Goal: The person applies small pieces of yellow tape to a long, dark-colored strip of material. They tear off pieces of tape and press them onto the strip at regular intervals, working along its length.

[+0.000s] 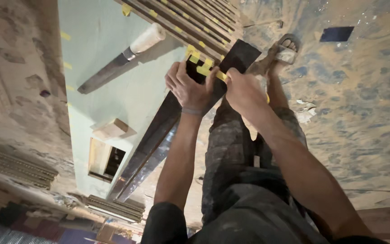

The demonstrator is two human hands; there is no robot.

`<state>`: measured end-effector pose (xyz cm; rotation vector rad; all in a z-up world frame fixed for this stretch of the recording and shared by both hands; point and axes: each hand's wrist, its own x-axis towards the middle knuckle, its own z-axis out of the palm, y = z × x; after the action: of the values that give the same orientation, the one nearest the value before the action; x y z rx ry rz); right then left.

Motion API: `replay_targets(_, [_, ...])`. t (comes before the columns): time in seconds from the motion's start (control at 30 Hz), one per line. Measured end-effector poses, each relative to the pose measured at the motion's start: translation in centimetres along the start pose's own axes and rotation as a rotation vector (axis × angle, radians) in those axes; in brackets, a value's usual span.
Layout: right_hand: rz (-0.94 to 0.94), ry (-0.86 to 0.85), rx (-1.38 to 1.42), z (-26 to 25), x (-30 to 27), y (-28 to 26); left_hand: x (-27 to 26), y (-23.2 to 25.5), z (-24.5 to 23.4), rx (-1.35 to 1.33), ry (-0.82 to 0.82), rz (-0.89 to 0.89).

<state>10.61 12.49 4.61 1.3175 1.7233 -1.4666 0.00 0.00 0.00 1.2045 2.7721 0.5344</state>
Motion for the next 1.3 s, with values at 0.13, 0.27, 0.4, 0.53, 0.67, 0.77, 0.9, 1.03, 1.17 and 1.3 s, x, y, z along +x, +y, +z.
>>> replay_targets(0.13, [-0.109,0.08,0.14,0.8,0.6,1.6,0.0,0.3,0.4,0.051,0.025,0.028])
replay_targets(0.27, [-0.112,0.03,0.176,1.5,0.5,2.5,-0.1,0.5,0.3,0.049,0.025,0.034])
replay_targets(0.4, [0.351,-0.389,0.491,4.1,-3.7,3.6,-0.2,0.1,0.5,0.062,0.027,0.074])
replay_targets(0.53, [0.138,-0.259,0.737,4.8,-6.0,6.9,0.3,-0.4,0.7,0.022,0.023,0.059])
replay_targets(0.67, [0.217,-0.066,0.856,4.9,-6.9,10.5,-1.6,-1.1,0.5,-0.027,-0.049,0.023])
replay_targets(0.77, [0.197,0.004,0.861,4.6,-6.9,10.7,-1.5,-1.9,0.1,-0.023,-0.098,0.062])
replay_targets(0.9, [0.06,0.0,0.788,4.5,-7.4,10.4,-1.9,-2.7,-1.5,-0.02,-0.266,0.059])
replay_targets(1.03, [0.056,-0.096,0.541,3.1,-7.8,7.8,-1.2,-3.5,-4.4,-0.234,-0.366,0.121])
replay_targets(1.17, [-0.029,-0.038,0.443,2.8,-8.2,4.6,1.1,-2.6,-4.3,-0.179,-0.354,0.094])
replay_targets(1.3, [-0.032,-0.022,0.484,3.4,-8.1,3.3,1.2,-1.8,-2.5,-0.19,-0.191,0.11])
